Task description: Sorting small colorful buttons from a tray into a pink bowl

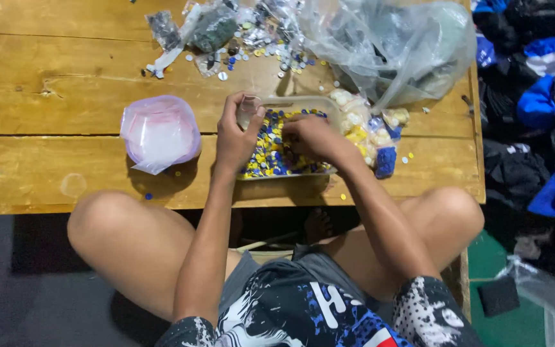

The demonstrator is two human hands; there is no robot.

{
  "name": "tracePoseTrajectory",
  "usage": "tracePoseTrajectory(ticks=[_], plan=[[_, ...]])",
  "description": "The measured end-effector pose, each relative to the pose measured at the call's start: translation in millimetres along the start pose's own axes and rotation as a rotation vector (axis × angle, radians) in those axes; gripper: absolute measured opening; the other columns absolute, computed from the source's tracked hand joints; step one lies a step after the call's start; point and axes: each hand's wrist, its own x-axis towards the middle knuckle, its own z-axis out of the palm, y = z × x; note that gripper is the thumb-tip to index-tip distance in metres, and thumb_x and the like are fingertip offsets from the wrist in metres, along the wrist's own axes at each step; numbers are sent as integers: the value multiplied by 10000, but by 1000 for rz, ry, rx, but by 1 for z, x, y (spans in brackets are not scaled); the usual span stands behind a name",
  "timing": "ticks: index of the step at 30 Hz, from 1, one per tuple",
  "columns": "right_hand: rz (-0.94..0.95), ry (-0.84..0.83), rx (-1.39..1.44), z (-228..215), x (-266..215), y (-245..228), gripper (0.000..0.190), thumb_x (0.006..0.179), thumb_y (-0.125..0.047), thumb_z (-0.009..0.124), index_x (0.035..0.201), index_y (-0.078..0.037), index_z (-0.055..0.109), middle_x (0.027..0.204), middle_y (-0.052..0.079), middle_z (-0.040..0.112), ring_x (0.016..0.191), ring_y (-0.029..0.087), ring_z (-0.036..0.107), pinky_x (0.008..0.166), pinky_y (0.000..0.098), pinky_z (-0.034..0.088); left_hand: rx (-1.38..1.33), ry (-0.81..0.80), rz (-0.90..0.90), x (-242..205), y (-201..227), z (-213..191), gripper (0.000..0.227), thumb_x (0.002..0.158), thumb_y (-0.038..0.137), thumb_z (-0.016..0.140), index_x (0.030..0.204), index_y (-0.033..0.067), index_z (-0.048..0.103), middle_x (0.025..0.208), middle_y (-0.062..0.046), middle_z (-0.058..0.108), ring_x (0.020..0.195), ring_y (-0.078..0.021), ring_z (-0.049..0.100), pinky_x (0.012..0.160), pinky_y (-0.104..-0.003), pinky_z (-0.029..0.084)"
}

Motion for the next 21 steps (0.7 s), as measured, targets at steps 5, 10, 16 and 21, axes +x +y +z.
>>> tracePoseTrajectory(ticks=[5, 10, 16, 21], plan=[[112, -4, 35, -43, -12, 5, 269, 827, -100, 715, 1092, -127, 752, 1025, 185, 723, 1001, 447, 697, 871, 546, 573, -110, 29, 34, 2, -4, -3, 359, 980, 319, 696, 1268, 133, 591, 1122, -159, 706, 1102, -292, 676, 996, -474, 520], [236, -36, -49, -35, -13, 23, 317, 884, -125, 681, 1184, -195, 757, 1102, 164, 730, 996, 410, 723, 875, 517, 587, -160, 16, 48, 4, -1, -4, 363, 994, 292, 694, 1278, 103, 572, 1128, -152, 696, 1103, -257, 663, 1012, -453, 523], [282, -159, 40, -75, -16, -31, 437, 893, -205, 738, 1327, -186, 698, 1302, 243, 644, 1162, 450, 664, 973, 534, 555, -44, -20, 91, 1, 2, -10, 348, 990, 284, 678, 1269, 102, 576, 1113, -159, 653, 1103, -307, 649, 974, -504, 520], [266, -202, -155, -50, -14, -68, 715, 805, -168, 790, 1447, -209, 480, 1322, 269, 432, 1178, 551, 542, 777, 669, 591, -53, -62, 146, 4, 1, -11, 337, 980, 280, 691, 1247, 98, 595, 1074, -157, 649, 1072, -295, 654, 962, -477, 532]])
